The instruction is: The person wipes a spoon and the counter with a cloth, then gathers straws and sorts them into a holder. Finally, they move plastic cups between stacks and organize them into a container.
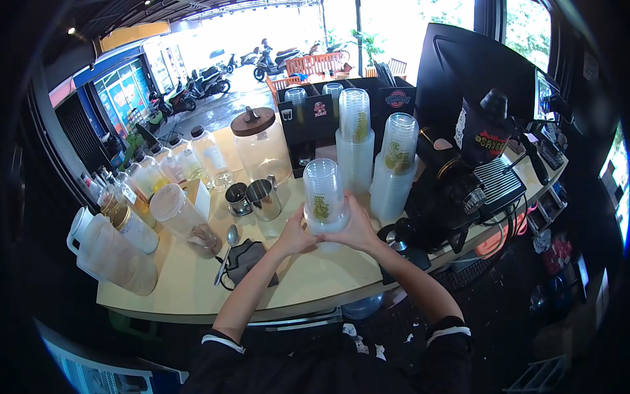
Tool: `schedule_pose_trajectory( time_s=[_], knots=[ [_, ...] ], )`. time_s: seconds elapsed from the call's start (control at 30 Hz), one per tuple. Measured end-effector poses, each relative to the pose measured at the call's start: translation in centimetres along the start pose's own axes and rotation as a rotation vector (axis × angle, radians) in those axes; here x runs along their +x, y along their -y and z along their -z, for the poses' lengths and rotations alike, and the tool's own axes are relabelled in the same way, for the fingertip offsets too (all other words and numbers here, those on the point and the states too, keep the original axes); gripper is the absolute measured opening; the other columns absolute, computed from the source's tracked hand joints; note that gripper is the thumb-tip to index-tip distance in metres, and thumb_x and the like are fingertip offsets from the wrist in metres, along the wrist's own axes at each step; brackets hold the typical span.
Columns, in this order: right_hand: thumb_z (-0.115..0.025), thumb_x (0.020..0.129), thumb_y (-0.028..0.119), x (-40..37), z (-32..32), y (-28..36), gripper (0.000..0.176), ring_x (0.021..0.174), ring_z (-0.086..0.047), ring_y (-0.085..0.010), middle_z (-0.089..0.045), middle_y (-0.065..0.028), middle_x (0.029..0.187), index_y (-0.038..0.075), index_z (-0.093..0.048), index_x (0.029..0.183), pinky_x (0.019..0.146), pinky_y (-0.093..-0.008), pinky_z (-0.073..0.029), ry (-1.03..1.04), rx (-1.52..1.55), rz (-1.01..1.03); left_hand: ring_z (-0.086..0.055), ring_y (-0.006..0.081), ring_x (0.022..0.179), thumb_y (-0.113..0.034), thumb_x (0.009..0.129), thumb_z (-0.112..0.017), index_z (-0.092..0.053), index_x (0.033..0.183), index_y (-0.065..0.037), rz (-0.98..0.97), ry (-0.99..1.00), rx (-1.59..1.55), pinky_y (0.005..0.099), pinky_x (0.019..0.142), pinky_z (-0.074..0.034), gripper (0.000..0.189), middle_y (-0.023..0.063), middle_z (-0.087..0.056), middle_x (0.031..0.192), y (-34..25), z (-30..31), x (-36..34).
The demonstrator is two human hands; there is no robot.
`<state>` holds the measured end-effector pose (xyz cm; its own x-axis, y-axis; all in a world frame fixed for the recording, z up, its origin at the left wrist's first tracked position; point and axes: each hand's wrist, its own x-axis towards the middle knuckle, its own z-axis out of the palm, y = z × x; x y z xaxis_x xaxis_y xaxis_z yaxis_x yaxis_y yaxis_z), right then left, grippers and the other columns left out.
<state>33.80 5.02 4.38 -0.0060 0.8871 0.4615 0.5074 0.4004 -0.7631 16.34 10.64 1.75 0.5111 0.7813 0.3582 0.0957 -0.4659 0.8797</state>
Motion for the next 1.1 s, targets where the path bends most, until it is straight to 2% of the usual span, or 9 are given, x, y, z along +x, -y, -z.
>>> schedule_pose_trajectory(
  time_s=[0.3,0.47,0.6,0.67,0.9,0.97,1.0,1.03,1.1],
  knots=[
    [-0.084,0.052,0.028,1.7,0.6,0.1,0.090,0.107,-0.054,-0.0255,-0.054,-0.0166,0.112,0.001,-0.036,0.123,0.090,-0.0368,-0.044,-0.025,0.165,0.059,-0.052,0.0259,0.110,-0.027,0.059,-0.083,-0.036,0.129,-0.002,-0.021,0.040,-0.002,0.0377,0.094,-0.042,0.088,0.0167,-0.055,0.116,0.2,-0.1,-0.1],
    [-0.083,0.057,0.030,4.4,3.6,3.9,0.088,0.108,-0.053,-0.0238,-0.053,-0.0175,0.115,-0.002,-0.036,0.125,0.093,-0.0352,-0.041,0.010,0.164,0.111,-0.039,0.0262,0.123,-0.031,0.059,-0.082,-0.030,0.134,-0.005,0.167,0.148,0.016,0.0402,0.103,-0.032,0.094,0.0128,-0.045,0.129,-1.9,0.6,-0.2],
    [-0.081,0.062,0.033,6.4,6.6,6.4,0.084,0.108,-0.053,-0.0222,-0.052,-0.0171,0.116,-0.003,-0.038,0.124,0.094,-0.0331,-0.039,0.069,0.131,0.160,-0.035,0.0259,0.127,-0.034,0.061,-0.080,-0.025,0.137,-0.006,-0.042,0.219,0.133,0.0409,0.104,-0.029,0.098,0.0118,-0.039,0.133,-2.0,3.4,1.8],
    [-0.080,0.063,0.035,7.1,7.6,7.1,0.082,0.109,-0.052,-0.0226,-0.053,-0.0163,0.116,-0.003,-0.038,0.123,0.093,-0.0326,-0.039,0.084,0.095,0.183,-0.029,0.0264,0.130,-0.033,0.067,-0.078,-0.017,0.140,-0.006,-0.154,0.141,-0.043,0.0397,0.104,-0.029,0.099,0.0152,-0.030,0.139,-3.4,5.6,3.7],
    [-0.079,0.065,0.034,7.8,9.3,9.4,0.079,0.106,-0.054,-0.0219,-0.054,-0.0138,0.113,0.002,-0.037,0.125,0.094,-0.0342,-0.039,0.194,-0.146,0.302,-0.039,0.0224,0.122,-0.032,0.084,-0.063,-0.018,0.140,-0.008,-0.293,-0.008,-0.567,0.0375,0.100,-0.035,0.076,0.0117,-0.037,0.134,-12.4,8.2,6.7],
    [-0.078,0.067,0.032,7.8,8.8,9.6,0.075,0.107,-0.053,-0.0212,-0.054,-0.0131,0.115,0.004,-0.037,0.124,0.097,-0.0371,-0.038,0.280,0.208,0.187,-0.045,0.0201,0.116,-0.031,0.086,-0.061,-0.019,0.140,-0.008,-0.353,-0.123,-0.505,0.0355,0.094,-0.042,0.072,0.0093,-0.040,0.129,-14.1,8.2,6.5],
    [-0.076,0.071,0.028,7.8,8.4,9.3,0.063,0.102,-0.055,-0.0185,-0.054,-0.0123,0.113,0.001,-0.044,0.118,0.089,-0.0351,-0.045,0.231,0.308,0.211,-0.048,0.0197,0.113,-0.026,0.088,-0.059,-0.019,0.139,-0.007,-0.365,-0.128,-0.520,0.0321,0.088,-0.047,0.067,0.0091,-0.043,0.125,-14.7,8.3,6.3],
    [-0.076,0.071,0.028,7.8,8.0,9.3,0.063,0.102,-0.055,-0.0185,-0.054,-0.0123,0.113,0.001,-0.044,0.118,0.089,-0.0351,-0.045,0.230,0.307,0.214,-0.048,0.0197,0.113,-0.026,0.088,-0.059,-0.019,0.139,-0.007,-0.368,-0.127,-0.519,0.0321,0.088,-0.047,0.067,0.0091,-0.043,0.125,-14.9,8.5,6.1],
    [-0.072,0.077,0.023,7.6,7.3,9.4,0.049,0.087,-0.058,-0.0137,-0.059,-0.0088,0.100,-0.001,-0.049,0.113,0.074,-0.0272,-0.050,0.012,0.497,0.184,-0.048,0.0191,0.112,-0.022,0.086,-0.062,-0.021,0.137,-0.006,-0.364,-0.181,-0.561,0.0317,0.087,-0.049,0.067,0.0109,-0.043,0.122,-15.1,8.8,5.8]
  ],
)
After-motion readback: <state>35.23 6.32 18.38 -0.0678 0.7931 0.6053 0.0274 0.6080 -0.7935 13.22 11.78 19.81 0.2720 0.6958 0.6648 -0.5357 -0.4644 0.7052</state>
